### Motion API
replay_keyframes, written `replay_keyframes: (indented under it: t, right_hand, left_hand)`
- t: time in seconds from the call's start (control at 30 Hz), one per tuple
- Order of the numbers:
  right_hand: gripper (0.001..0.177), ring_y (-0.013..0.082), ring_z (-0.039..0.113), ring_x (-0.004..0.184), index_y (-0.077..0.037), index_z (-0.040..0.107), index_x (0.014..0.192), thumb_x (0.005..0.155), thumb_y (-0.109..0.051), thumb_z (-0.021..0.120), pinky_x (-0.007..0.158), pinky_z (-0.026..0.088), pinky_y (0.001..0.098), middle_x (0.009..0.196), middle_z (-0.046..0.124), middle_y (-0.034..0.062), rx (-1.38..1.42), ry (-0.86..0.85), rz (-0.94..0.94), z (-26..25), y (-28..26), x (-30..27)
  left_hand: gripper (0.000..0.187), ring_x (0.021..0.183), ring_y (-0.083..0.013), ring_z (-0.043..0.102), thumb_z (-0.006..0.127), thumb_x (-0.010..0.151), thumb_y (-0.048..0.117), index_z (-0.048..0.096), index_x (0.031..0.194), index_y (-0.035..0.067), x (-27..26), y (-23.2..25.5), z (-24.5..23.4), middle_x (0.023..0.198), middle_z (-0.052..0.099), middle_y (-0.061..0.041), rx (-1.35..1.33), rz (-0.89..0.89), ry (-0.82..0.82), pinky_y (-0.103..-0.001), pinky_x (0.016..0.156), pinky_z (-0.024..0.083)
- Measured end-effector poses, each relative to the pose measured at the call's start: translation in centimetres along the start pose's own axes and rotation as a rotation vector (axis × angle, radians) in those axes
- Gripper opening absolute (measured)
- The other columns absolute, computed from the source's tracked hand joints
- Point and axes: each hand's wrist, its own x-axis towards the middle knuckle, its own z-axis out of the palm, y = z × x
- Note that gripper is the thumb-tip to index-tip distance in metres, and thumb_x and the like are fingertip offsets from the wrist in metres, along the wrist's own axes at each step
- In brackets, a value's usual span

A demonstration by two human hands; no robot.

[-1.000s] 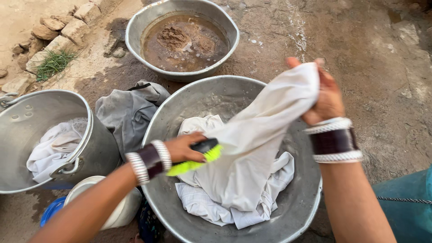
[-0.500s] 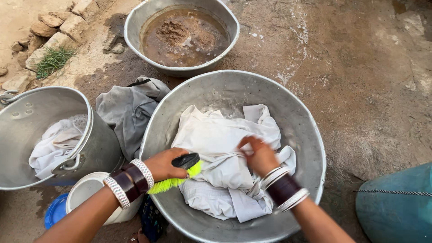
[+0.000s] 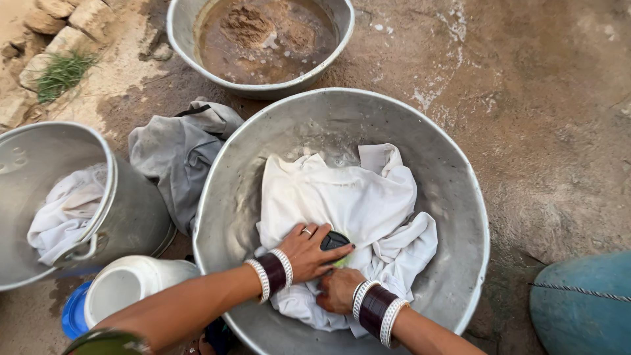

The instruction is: The person washes garments by scrubbing them with a brush inside a metal basin, rubbing and wringing them out by hand, and placing clothes into a container.

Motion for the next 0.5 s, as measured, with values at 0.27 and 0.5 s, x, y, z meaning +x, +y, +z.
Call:
replay_keyframes:
  t: [0.27,0.5]
  right_hand:
    - [0.038,0.0408,0.068,0.094,-0.009,0.072,0.105,0.092,-0.043,0.060,0.085,0.054,0.0521,0.099,0.072,0.0190,-0.011,-0.134,0.004,0.7,1.9,2.6]
    - [0.045,0.0392,0.069,0.092,-0.006,0.074,0.100,0.093,-0.048,0.059,0.085,0.054,0.0508,0.095,0.073,0.0200,-0.042,-0.093,0.008,1.4,1.4,1.8]
  left_hand:
    - [0.069,0.121,-0.0417,0.051,0.059,0.094,0.050,0.027,0.155,0.047,9.3,-14.8,1.4,0.145,0.044,-0.026,0.310,-0.437,0.055,-0.055,0.091,0.042]
    - [0.062,0.124,-0.0571,0.050,0.049,0.099,0.034,0.028,0.154,0.050,0.0,-3.3,2.9,0.144,0.042,-0.034,0.011,-0.076,-0.025,-0.069,0.099,0.035]
